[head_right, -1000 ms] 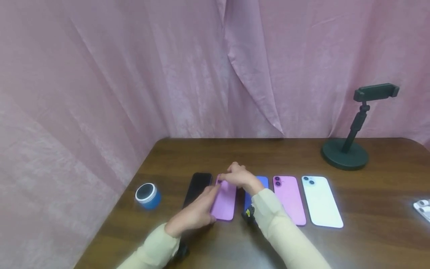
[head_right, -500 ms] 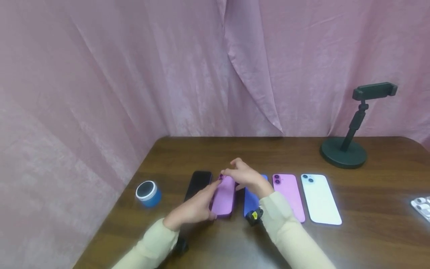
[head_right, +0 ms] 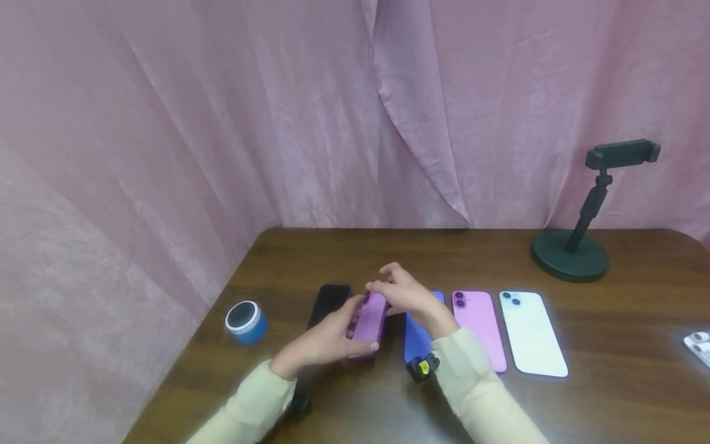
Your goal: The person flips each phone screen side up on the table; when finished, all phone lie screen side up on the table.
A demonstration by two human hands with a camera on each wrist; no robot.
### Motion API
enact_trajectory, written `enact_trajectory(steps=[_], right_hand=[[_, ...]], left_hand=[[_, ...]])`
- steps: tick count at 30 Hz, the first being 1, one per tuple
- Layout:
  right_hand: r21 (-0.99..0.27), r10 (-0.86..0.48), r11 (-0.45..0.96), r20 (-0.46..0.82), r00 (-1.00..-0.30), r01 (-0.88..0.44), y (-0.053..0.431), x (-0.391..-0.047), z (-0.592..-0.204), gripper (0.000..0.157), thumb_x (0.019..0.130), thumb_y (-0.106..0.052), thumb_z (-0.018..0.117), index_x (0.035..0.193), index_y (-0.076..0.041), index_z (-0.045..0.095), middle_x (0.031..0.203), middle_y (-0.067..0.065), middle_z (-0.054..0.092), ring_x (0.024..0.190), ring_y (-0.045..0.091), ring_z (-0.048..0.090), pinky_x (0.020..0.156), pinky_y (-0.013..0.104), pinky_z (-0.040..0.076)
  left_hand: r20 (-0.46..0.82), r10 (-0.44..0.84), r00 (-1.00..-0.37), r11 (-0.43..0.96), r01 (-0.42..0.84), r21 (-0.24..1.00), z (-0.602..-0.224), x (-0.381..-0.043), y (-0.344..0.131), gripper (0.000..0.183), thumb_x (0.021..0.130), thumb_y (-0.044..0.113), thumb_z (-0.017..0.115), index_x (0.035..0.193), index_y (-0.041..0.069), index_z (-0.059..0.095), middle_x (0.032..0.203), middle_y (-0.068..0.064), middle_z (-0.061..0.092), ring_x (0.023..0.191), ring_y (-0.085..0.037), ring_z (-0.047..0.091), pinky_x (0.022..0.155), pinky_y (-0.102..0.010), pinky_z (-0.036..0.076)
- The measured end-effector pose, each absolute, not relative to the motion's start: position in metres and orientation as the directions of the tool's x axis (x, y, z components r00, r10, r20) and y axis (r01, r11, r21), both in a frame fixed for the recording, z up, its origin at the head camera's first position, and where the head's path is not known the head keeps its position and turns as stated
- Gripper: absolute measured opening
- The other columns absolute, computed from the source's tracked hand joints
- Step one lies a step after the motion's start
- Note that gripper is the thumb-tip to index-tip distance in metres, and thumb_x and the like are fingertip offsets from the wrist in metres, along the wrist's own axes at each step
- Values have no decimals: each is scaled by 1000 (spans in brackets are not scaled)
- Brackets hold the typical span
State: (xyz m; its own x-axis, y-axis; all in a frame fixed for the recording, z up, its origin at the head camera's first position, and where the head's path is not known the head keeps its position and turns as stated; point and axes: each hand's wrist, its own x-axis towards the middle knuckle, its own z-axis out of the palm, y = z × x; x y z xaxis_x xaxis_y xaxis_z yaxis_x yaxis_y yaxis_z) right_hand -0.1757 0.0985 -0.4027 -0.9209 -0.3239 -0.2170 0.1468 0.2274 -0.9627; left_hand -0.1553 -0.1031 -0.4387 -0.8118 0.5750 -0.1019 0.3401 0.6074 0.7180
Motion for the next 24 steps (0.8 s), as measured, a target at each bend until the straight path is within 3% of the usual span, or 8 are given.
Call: enact_trajectory(steps=[4,10,16,24], right_hand=[[-967,-328,215,-201,-923,134,97,-174,-402,60,101,-19,58,145,9,29,140,33,40,126,47,49,95,53,51],[-972,-323,201,-179,-929,118,93,-172,-399,60,100,-18,60,146,8,30,140,32,39,124,44,52,96,51,51],[-980,-335,168,-160,-929,108,90,-171,-398,60,100,-16,61,145,7,30,144,32,32,123,43,53,96,48,51],[-987,-350,140,-121,-929,76,78,-172,-407,68,100,-16,61,149,9,21,152,35,25,133,44,44,102,51,46]], left_hand=[[-123,550,-826,615,300,729,-440,-156,-103,104,87,44,77,156,-6,16,139,-22,54,112,-22,62,84,-31,53],[-150,517,-842,630,256,734,-438,-158,-104,107,88,44,76,156,-6,10,135,-17,59,113,-22,62,90,-37,52],[-173,519,-837,611,221,760,-438,-160,-107,105,90,44,74,157,-6,9,132,-16,60,109,-20,65,82,-33,55],[-224,505,-833,475,52,878,-438,-167,-116,96,92,28,74,157,-4,11,137,-23,54,107,-26,66,77,-40,58]])
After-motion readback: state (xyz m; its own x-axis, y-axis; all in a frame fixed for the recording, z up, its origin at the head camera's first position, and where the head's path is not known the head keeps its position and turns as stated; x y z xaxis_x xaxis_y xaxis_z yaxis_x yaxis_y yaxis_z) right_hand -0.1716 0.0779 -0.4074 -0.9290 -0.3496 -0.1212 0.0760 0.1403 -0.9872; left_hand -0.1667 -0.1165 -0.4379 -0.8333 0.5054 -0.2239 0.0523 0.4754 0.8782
